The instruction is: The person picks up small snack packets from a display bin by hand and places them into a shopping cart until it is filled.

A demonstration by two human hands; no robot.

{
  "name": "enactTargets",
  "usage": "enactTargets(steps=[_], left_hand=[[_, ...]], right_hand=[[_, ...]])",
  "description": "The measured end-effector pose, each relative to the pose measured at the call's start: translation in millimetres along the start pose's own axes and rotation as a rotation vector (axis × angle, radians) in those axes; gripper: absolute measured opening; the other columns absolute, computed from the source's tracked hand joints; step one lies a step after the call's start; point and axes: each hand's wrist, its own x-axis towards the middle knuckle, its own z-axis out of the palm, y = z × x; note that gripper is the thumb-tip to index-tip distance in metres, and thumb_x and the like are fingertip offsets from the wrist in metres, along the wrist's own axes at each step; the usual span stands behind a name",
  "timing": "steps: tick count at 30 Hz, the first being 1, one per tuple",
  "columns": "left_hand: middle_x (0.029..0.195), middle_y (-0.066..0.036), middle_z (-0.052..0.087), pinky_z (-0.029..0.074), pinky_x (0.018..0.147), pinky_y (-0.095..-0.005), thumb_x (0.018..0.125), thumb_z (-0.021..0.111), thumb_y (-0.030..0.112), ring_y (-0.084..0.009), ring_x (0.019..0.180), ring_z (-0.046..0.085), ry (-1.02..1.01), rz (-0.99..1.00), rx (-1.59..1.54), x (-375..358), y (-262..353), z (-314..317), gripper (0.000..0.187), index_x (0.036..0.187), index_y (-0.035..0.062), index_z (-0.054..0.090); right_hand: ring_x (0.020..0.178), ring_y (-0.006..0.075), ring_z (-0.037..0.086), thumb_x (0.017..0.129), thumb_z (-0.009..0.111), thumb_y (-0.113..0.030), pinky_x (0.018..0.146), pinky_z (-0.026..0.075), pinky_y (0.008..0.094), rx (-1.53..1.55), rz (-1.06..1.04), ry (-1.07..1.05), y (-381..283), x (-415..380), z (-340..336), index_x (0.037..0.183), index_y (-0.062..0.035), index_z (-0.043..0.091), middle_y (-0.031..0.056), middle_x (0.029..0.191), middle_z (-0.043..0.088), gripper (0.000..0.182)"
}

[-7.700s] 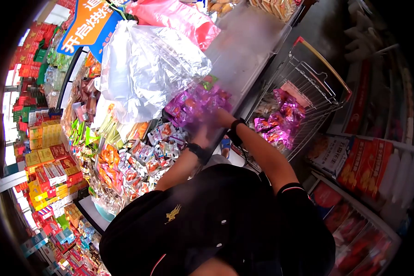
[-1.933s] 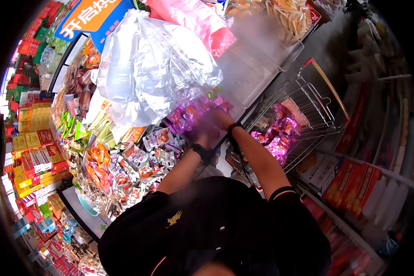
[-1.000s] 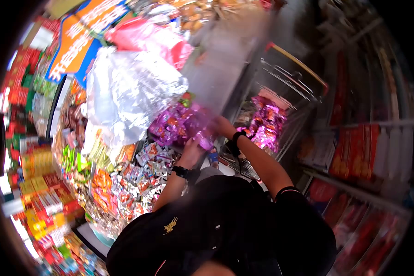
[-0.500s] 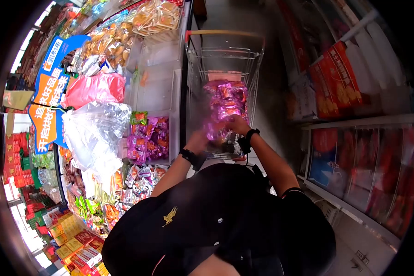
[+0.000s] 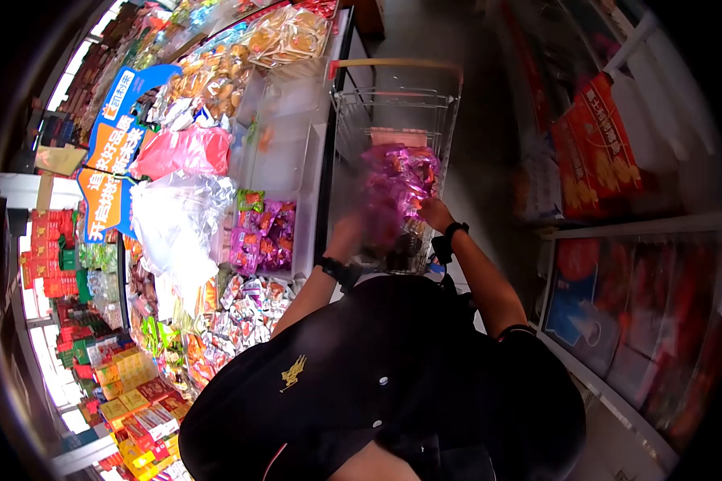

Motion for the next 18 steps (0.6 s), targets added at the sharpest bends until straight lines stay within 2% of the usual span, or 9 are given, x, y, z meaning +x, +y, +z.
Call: enactTargets(steps=[3, 6, 8, 9, 12, 14, 15, 17, 18], left_hand=[[0.083, 0.004, 0.054, 0.038, 0.057, -0.0214, 0.089, 0.054, 0.020, -0.0057, 0.070, 0.050, 0.052, 0.176, 0.003, -14.6, -30.1, -16.1, 0.021, 0.104, 0.0074, 0.060], [0.077, 0.005, 0.051, 0.035, 0.055, -0.0201, 0.089, 0.055, 0.020, -0.0054, 0.065, 0.047, 0.073, 0.490, 0.261, -26.9, -42.7, -43.7, 0.013, 0.096, 0.0105, 0.059], [0.076, 0.005, 0.050, 0.035, 0.055, -0.0210, 0.088, 0.055, 0.019, -0.0056, 0.065, 0.048, 0.110, 0.342, 0.121, -37.7, -35.8, -55.5, 0.009, 0.090, 0.0110, 0.057], [0.075, 0.005, 0.050, 0.036, 0.055, -0.0219, 0.088, 0.056, 0.018, -0.0058, 0.067, 0.049, 0.164, 0.096, -0.139, -44.8, -33.4, -61.3, 0.007, 0.087, 0.0108, 0.056], [0.071, -0.003, 0.050, 0.042, 0.056, -0.0300, 0.078, 0.059, 0.007, -0.0139, 0.071, 0.055, 0.264, 0.396, 0.390, -71.9, -18.8, -87.4, 0.008, 0.080, 0.0055, 0.052], [0.071, -0.006, 0.051, 0.044, 0.058, -0.0337, 0.075, 0.059, 0.004, -0.0182, 0.071, 0.056, 0.401, 0.605, 0.925, -76.9, -20.4, -100.9, 0.010, 0.081, 0.0029, 0.052], [0.074, -0.010, 0.053, 0.045, 0.065, -0.0380, 0.070, 0.060, 0.003, -0.0228, 0.072, 0.056, 0.284, 0.296, 1.020, -79.4, -21.6, -109.0, 0.015, 0.082, -0.0005, 0.051], [0.073, -0.007, 0.052, 0.044, 0.063, -0.0364, 0.073, 0.059, 0.005, -0.0212, 0.071, 0.055, 0.352, 0.072, 0.325, -66.1, -86.4, -126.2, 0.011, 0.078, 0.0021, 0.050], [0.073, -0.005, 0.051, 0.044, 0.062, -0.0349, 0.075, 0.058, 0.007, -0.0201, 0.070, 0.055, 0.408, -0.002, 0.131, -64.1, -99.5, -132.2, 0.009, 0.077, 0.0037, 0.050]], right_hand=[[0.082, 0.0199, 0.060, 0.081, 0.062, -0.017, 0.075, 0.048, 0.0332, 0.036, -0.066, 0.054, 10.2, 11.1, 13.6, 0.095, 0.0018, 0.060, 0.0111, 0.088, 0.064, 0.024], [0.084, 0.0203, 0.060, 0.081, 0.062, -0.019, 0.076, 0.048, 0.0334, 0.041, -0.056, 0.009, 14.9, 28.9, 26.9, 0.100, 0.0020, 0.059, 0.0109, 0.090, 0.064, 0.029], [0.087, 0.0214, 0.061, 0.081, 0.062, -0.021, 0.078, 0.048, 0.0338, -0.002, -0.040, -0.001, 3.5, 34.1, 34.5, 0.102, 0.0023, 0.060, 0.0127, 0.093, 0.064, 0.031], [0.088, 0.0217, 0.061, 0.081, 0.062, -0.021, 0.078, 0.048, 0.0338, 0.014, -0.030, -0.016, -3.1, 36.4, 39.3, 0.102, 0.0025, 0.060, 0.0131, 0.093, 0.064, 0.032], [0.089, 0.0210, 0.061, 0.081, 0.061, -0.020, 0.079, 0.047, 0.0329, -0.043, -0.008, -0.090, -39.1, 40.8, 59.6, 0.103, 0.0026, 0.060, 0.0129, 0.094, 0.064, 0.032], [0.087, 0.0183, 0.060, 0.081, 0.062, -0.019, 0.077, 0.048, 0.0320, -0.037, -0.067, -0.131, -55.1, 46.1, 76.3, 0.104, 0.0013, 0.061, 0.0109, 0.095, 0.064, 0.030], [0.084, 0.0160, 0.059, 0.081, 0.063, -0.019, 0.074, 0.048, 0.0303, -0.048, -0.117, -0.124, -61.7, 46.7, 84.3, 0.103, 0.0015, 0.061, 0.0088, 0.092, 0.063, 0.030], [0.083, 0.0149, 0.059, 0.082, 0.064, -0.019, 0.072, 0.047, 0.0296, -0.121, -0.116, -0.215, -78.6, 56.6, 104.0, 0.102, 0.0019, 0.061, 0.0078, 0.089, 0.063, 0.029], [0.082, 0.0144, 0.058, 0.082, 0.064, -0.019, 0.071, 0.047, 0.0292, -0.158, -0.114, -0.260, -85.7, 60.7, 114.2, 0.101, 0.0022, 0.061, 0.0073, 0.087, 0.063, 0.029]])
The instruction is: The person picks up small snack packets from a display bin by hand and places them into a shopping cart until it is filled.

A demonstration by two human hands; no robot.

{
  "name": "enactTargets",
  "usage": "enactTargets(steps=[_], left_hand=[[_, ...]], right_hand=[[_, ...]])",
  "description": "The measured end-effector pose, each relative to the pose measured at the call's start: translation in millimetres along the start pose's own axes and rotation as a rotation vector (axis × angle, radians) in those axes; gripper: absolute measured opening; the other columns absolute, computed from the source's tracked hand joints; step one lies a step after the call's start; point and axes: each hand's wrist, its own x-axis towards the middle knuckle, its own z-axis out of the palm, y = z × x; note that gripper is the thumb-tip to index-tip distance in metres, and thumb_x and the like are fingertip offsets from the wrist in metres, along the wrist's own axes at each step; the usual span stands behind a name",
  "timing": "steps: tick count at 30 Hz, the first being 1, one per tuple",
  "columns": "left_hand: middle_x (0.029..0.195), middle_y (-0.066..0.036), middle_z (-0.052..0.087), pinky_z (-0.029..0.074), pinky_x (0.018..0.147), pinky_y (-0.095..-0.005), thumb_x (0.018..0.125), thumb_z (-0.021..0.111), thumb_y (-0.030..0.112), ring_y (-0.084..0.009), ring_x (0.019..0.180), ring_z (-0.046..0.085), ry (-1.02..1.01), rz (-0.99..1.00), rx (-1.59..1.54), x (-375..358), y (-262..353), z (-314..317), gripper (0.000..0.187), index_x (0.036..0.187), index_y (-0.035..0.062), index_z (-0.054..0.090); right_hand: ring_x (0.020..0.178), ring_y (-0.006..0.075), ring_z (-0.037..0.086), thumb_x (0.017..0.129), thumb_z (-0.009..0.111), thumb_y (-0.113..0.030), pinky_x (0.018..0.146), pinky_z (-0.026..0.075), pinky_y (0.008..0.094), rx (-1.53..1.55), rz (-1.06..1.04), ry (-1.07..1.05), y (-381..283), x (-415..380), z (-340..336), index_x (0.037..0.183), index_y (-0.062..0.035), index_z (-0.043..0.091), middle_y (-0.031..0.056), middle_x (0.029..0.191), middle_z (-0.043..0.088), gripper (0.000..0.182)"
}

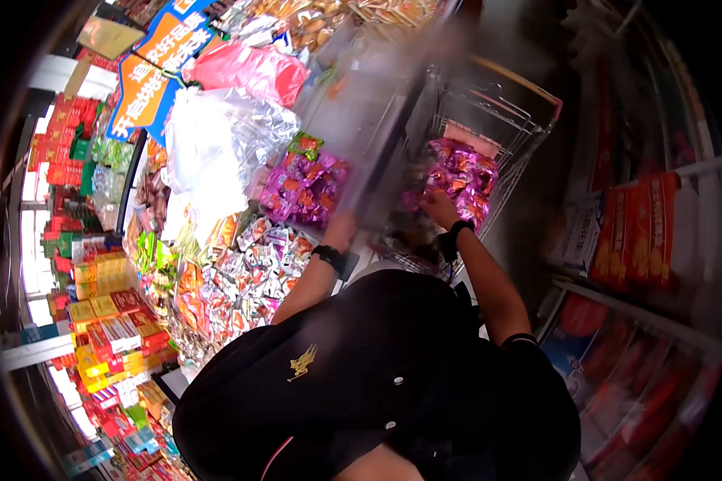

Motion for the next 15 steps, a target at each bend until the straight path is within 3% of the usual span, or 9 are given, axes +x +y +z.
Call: enactTargets(steps=[1, 4, 8, 9, 11, 14, 15], left_hand=[[0.072, -0.003, 0.051, 0.043, 0.060, -0.0335, 0.076, 0.057, 0.009, -0.0191, 0.070, 0.054, 0.067, -0.103, -0.180, 1.7, -2.8, -4.5, 0.008, 0.075, 0.0052, 0.050], [0.074, 0.002, 0.049, 0.040, 0.057, -0.0269, 0.082, 0.054, 0.015, -0.0155, 0.069, 0.052, 0.239, -0.186, -0.189, 11.8, -9.7, -24.9, 0.008, 0.077, 0.0095, 0.052], [0.083, -0.002, 0.055, 0.045, 0.069, -0.0235, 0.086, 0.053, 0.019, -0.0135, 0.078, 0.056, 0.116, -0.217, -0.040, 14.6, -48.0, -76.3, 0.012, 0.089, 0.0077, 0.056], [0.084, -0.003, 0.056, 0.046, 0.071, -0.0237, 0.087, 0.053, 0.018, -0.0139, 0.080, 0.057, 0.147, -0.178, -0.375, 19.3, -85.6, -74.6, 0.012, 0.089, 0.0072, 0.056], [0.092, -0.006, 0.059, 0.051, 0.074, -0.0269, 0.090, 0.051, 0.016, -0.0172, 0.089, 0.061, 0.338, -0.507, -1.146, 22.1, -79.9, -84.6, 0.012, 0.095, 0.0056, 0.056], [0.098, -0.006, 0.060, 0.050, 0.077, -0.0286, 0.091, 0.050, 0.015, -0.0189, 0.092, 0.060, 0.210, -0.723, -1.508, 46.7, -142.2, -86.3, 0.015, 0.100, 0.0051, 0.057], [0.095, -0.006, 0.061, 0.051, 0.076, -0.0287, 0.091, 0.050, 0.015, -0.0190, 0.088, 0.061, 0.145, -0.681, -1.493, 48.7, -147.9, -87.9, 0.015, 0.100, 0.0056, 0.058]], right_hand=[[0.082, 0.0138, 0.058, 0.083, 0.064, -0.019, 0.071, 0.047, 0.0294, 0.071, -0.040, 0.001, -7.6, 5.4, 10.2, 0.103, 0.0020, 0.059, 0.0057, 0.086, 0.062, 0.029], [0.081, 0.0135, 0.058, 0.085, 0.062, -0.017, 0.070, 0.047, 0.0289, 0.172, 0.000, -0.062, -31.2, 30.1, 40.7, 0.106, 0.0013, 0.058, 0.0055, 0.086, 0.062, 0.028], [0.084, 0.0139, 0.059, 0.087, 0.061, -0.015, 0.073, 0.048, 0.0290, 0.189, -0.068, -0.127, -77.9, 75.1, 93.2, 0.108, 0.0013, 0.057, 0.0062, 0.091, 0.063, 0.027], [0.086, 0.0139, 0.059, 0.087, 0.062, -0.015, 0.076, 0.048, 0.0291, 0.150, -0.130, -0.119, -79.4, 90.8, 110.1, 0.109, 0.0016, 0.057, 0.0066, 0.095, 0.063, 0.028], [0.088, 0.0142, 0.059, 0.087, 0.061, -0.014, 0.077, 0.048, 0.0291, 0.114, -0.147, -0.188, -100.3, 112.0, 134.1, 0.110, 0.0014, 0.057, 0.0070, 0.096, 0.064, 0.028], [0.089, 0.0150, 0.059, 0.086, 0.060, -0.013, 0.079, 0.048, 0.0300, 0.139, -0.142, -0.298, -113.4, 150.3, 178.2, 0.110, 0.0017, 0.059, 0.0084, 0.099, 0.065, 0.028], [0.090, 0.0154, 0.059, 0.086, 0.059, -0.012, 0.080, 0.047, 0.0302, 0.140, -0.156, -0.305, -117.8, 157.6, 192.7, 0.110, 0.0018, 0.060, 0.0090, 0.099, 0.065, 0.027]])
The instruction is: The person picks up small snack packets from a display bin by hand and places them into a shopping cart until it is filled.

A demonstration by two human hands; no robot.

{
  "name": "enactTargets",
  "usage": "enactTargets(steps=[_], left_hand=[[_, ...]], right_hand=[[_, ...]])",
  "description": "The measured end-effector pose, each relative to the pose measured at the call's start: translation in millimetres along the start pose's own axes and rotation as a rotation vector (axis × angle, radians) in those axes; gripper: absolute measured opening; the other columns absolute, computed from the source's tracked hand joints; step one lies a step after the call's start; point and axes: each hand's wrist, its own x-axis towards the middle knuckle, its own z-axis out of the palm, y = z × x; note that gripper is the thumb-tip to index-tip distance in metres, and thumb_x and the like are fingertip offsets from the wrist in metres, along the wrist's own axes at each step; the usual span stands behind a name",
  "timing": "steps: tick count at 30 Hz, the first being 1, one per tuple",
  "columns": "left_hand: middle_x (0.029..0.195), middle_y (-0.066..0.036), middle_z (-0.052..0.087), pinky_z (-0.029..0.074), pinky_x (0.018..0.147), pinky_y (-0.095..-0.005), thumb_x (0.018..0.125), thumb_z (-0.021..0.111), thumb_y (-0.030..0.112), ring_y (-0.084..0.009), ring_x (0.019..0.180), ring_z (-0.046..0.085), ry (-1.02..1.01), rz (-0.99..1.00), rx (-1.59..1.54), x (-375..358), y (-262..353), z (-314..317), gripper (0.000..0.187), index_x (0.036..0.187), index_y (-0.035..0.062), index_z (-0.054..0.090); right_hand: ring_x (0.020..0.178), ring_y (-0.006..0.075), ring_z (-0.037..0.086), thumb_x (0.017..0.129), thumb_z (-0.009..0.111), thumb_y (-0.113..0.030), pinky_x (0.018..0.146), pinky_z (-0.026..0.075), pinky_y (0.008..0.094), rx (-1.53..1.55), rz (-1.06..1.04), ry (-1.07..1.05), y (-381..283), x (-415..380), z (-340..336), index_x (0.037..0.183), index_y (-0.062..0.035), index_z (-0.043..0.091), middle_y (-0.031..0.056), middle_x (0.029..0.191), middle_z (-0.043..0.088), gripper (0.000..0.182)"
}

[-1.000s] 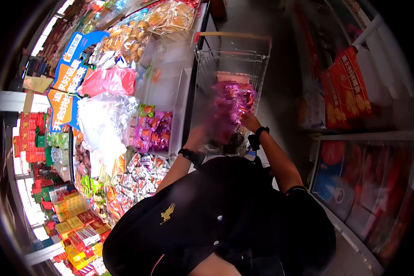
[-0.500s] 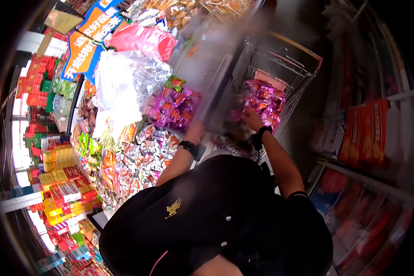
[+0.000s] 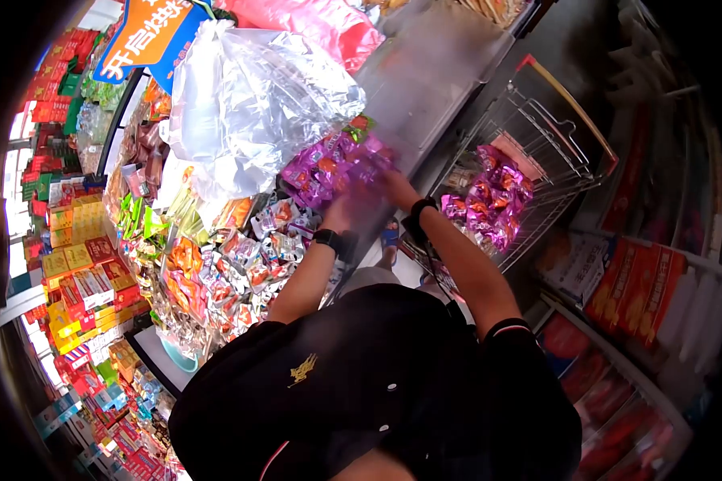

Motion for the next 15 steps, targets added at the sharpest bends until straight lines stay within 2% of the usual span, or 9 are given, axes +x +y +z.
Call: enactTargets(steps=[3, 5, 6, 10, 14, 15], left_hand=[[0.088, -0.005, 0.064, 0.051, 0.073, -0.0276, 0.091, 0.052, 0.016, -0.0180, 0.080, 0.062, -0.146, -0.018, 0.061, -3.2, 8.1, 9.3, 0.014, 0.098, 0.0073, 0.060], [0.084, -0.003, 0.065, 0.051, 0.070, -0.0252, 0.092, 0.055, 0.020, -0.0159, 0.076, 0.062, -0.185, -0.036, 0.017, -35.0, 12.5, 52.9, 0.014, 0.097, 0.0090, 0.062], [0.086, 0.000, 0.065, 0.051, 0.068, -0.0239, 0.090, 0.060, 0.027, -0.0125, 0.077, 0.062, -0.111, -0.036, -0.111, -16.5, 9.2, 33.6, 0.019, 0.100, 0.0115, 0.062], [0.086, 0.004, 0.065, 0.051, 0.069, -0.0230, 0.088, 0.064, 0.031, -0.0095, 0.076, 0.061, -0.080, 0.076, -0.152, -3.9, 0.6, 26.8, 0.022, 0.102, 0.0146, 0.062], [0.092, 0.003, 0.064, 0.052, 0.073, -0.0231, 0.089, 0.062, 0.031, -0.0092, 0.081, 0.060, -0.212, 0.382, 0.206, 17.2, -12.0, 12.6, 0.023, 0.105, 0.0147, 0.061], [0.095, 0.002, 0.063, 0.051, 0.076, -0.0240, 0.090, 0.061, 0.030, -0.0104, 0.084, 0.060, -0.228, 0.358, 0.123, 18.1, -14.9, 13.8, 0.024, 0.107, 0.0137, 0.059]], right_hand=[[0.093, 0.0189, 0.060, 0.085, 0.058, -0.010, 0.084, 0.046, 0.0317, -0.045, -0.108, 0.010, -1.3, 29.2, 33.9, 0.111, 0.0019, 0.060, 0.0121, 0.101, 0.064, 0.028], [0.095, 0.0206, 0.060, 0.085, 0.058, -0.009, 0.086, 0.046, 0.0324, -0.116, -0.185, -0.004, -5.0, 44.8, 50.2, 0.112, 0.0019, 0.059, 0.0132, 0.102, 0.064, 0.029], [0.097, 0.0222, 0.059, 0.085, 0.057, -0.008, 0.087, 0.046, 0.0334, -0.261, -0.200, -0.024, -9.2, 50.5, 53.8, 0.113, 0.0022, 0.057, 0.0139, 0.105, 0.064, 0.030], [0.096, 0.0229, 0.060, 0.084, 0.057, -0.007, 0.086, 0.046, 0.0341, -0.116, -0.069, -0.046, -5.5, 64.0, 68.9, 0.111, 0.0032, 0.056, 0.0142, 0.105, 0.063, 0.029], [0.094, 0.0223, 0.060, 0.084, 0.057, -0.007, 0.084, 0.047, 0.0346, -0.083, -0.010, -0.053, -15.8, 65.4, 69.7, 0.108, 0.0028, 0.057, 0.0137, 0.101, 0.063, 0.026], [0.094, 0.0221, 0.060, 0.084, 0.057, -0.007, 0.084, 0.047, 0.0347, -0.070, 0.013, -0.048, -22.2, 63.3, 69.6, 0.107, 0.0024, 0.057, 0.0135, 0.100, 0.063, 0.025]])
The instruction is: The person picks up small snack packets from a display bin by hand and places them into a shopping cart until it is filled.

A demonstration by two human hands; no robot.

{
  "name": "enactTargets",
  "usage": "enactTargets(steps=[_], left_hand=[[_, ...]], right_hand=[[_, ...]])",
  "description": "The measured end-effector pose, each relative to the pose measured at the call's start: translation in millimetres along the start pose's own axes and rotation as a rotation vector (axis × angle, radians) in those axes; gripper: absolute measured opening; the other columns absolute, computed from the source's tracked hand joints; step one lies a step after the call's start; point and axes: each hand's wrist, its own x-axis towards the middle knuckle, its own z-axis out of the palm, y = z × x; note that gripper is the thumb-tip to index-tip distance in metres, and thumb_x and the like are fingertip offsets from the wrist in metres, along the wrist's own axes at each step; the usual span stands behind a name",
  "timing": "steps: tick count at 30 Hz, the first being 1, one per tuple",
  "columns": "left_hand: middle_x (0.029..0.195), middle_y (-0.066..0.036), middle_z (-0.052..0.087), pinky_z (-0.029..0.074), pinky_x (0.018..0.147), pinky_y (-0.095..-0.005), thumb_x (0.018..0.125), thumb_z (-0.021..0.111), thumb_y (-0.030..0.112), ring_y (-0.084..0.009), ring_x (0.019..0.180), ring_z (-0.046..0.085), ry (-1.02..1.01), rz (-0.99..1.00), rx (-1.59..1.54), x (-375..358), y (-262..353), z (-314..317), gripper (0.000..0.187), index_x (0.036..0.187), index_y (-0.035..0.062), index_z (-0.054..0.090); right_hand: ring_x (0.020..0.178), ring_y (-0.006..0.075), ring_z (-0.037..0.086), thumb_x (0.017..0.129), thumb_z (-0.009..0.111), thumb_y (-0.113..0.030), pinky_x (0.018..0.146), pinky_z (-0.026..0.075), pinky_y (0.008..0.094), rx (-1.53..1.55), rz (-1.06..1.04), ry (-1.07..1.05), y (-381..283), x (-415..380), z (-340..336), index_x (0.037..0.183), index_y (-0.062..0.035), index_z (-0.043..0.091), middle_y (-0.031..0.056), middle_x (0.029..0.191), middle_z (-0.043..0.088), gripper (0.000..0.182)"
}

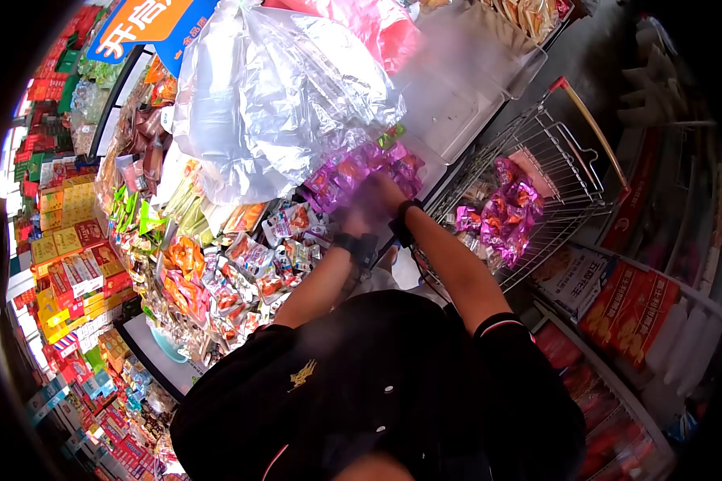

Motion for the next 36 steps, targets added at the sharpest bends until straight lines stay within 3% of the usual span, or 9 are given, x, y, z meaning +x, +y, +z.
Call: enactTargets(steps=[4, 6, 8, 12, 14, 24, 26, 29, 36], left_hand=[[0.108, -0.004, 0.060, 0.048, 0.088, -0.0278, 0.093, 0.055, 0.026, -0.0153, 0.099, 0.058, 0.054, -0.113, -0.044, -70.7, 72.9, 114.3, 0.029, 0.117, 0.0096, 0.054], [0.115, -0.006, 0.058, 0.045, 0.094, -0.0304, 0.095, 0.051, 0.025, -0.0185, 0.105, 0.056, 0.016, 0.042, 0.766, -93.5, 96.5, 146.2, 0.033, 0.123, 0.0065, 0.050], [0.119, -0.007, 0.057, 0.043, 0.096, -0.0318, 0.096, 0.049, 0.023, -0.0203, 0.108, 0.055, -0.076, 0.065, 1.160, -108.7, 100.0, 150.7, 0.035, 0.126, 0.0043, 0.048], [0.115, -0.006, 0.058, 0.045, 0.094, -0.0321, 0.094, 0.052, 0.021, -0.0197, 0.105, 0.056, -0.138, -0.203, 0.736, -120.2, 71.9, 134.1, 0.033, 0.123, 0.0055, 0.049], [0.111, -0.005, 0.058, 0.046, 0.091, -0.0333, 0.093, 0.055, 0.020, -0.0193, 0.101, 0.057, 0.033, -0.399, -0.142, -108.7, 32.6, 107.9, 0.030, 0.120, 0.0072, 0.051], [0.100, -0.004, 0.059, 0.050, 0.071, -0.0294, 0.091, 0.059, 0.024, -0.0150, 0.085, 0.059, 0.021, -0.268, 0.417, -120.1, 8.2, 172.8, 0.024, 0.108, 0.0078, 0.052], [0.097, -0.002, 0.061, 0.049, 0.069, -0.0275, 0.092, 0.058, 0.030, -0.0126, 0.081, 0.059, -0.171, -0.103, 0.659, -114.4, -18.6, 172.9, 0.027, 0.106, 0.0080, 0.053], [0.092, -0.002, 0.061, 0.047, 0.065, -0.0263, 0.092, 0.057, 0.036, -0.0114, 0.076, 0.058, -0.126, -0.411, 0.562, -117.2, -43.2, 187.0, 0.031, 0.105, 0.0084, 0.053], [0.099, -0.003, 0.061, 0.047, 0.071, -0.0292, 0.091, 0.056, 0.035, -0.0150, 0.082, 0.059, -0.268, -0.607, 0.673, -103.8, -128.9, 207.0, 0.031, 0.110, 0.0097, 0.053]], right_hand=[[0.086, 0.0242, 0.060, 0.085, 0.058, -0.015, 0.077, 0.047, 0.0357, -0.212, -0.026, 0.097, -8.7, -2.9, 0.8, 0.095, -0.0012, 0.057, 0.0119, 0.089, 0.062, 0.017], [0.090, 0.0245, 0.061, 0.084, 0.060, -0.014, 0.080, 0.047, 0.0351, -0.120, -0.014, 0.140, 2.2, -4.2, 0.6, 0.099, -0.0010, 0.057, 0.0129, 0.093, 0.063, 0.020], [0.095, 0.0245, 0.061, 0.082, 0.063, -0.014, 0.084, 0.047, 0.0339, 0.052, 0.029, 0.204, 4.1, -9.5, -1.2, 0.105, -0.0004, 0.058, 0.0142, 0.097, 0.063, 0.027], [0.094, 0.0229, 0.061, 0.078, 0.068, -0.017, 0.084, 0.048, 0.0321, 0.017, -0.041, 0.408, 5.0, -24.8, -15.3, 0.114, -0.0003, 0.056, 0.0145, 0.099, 0.063, 0.041], [0.093, 0.0204, 0.061, 0.079, 0.068, -0.017, 0.082, 0.048, 0.0311, 0.035, 0.028, 0.296, -8.5, -41.3, -37.6, 0.116, 0.0005, 0.055, 0.0129, 0.098, 0.064, 0.043], [0.074, 0.0121, 0.061, 0.085, 0.067, -0.020, 0.066, 0.051, 0.0261, 0.329, 0.162, 0.240, 14.5, -179.6, -135.8, 0.097, 0.0002, 0.057, 0.0045, 0.086, 0.062, 0.025], [0.076, 0.0124, 0.061, 0.085, 0.067, -0.019, 0.067, 0.051, 0.0265, 0.262, 0.188, 0.295, 27.6, -215.5, -144.3, 0.097, -0.0001, 0.057, 0.0045, 0.085, 0.061, 0.024], [0.079, 0.0118, 0.059, 0.086, 0.066, -0.018, 0.064, 0.051, 0.0263, 0.298, 0.205, 0.383, 43.8, -269.1, -156.5, 0.096, 0.0004, 0.057, 0.0051, 0.086, 0.059, 0.023], [0.076, 0.0118, 0.057, 0.086, 0.063, -0.013, 0.063, 0.049, 0.0284, 0.398, 0.291, 0.537, 61.0, -361.3, -191.8, 0.101, 0.0013, 0.057, 0.0049, 0.087, 0.059, 0.022]])
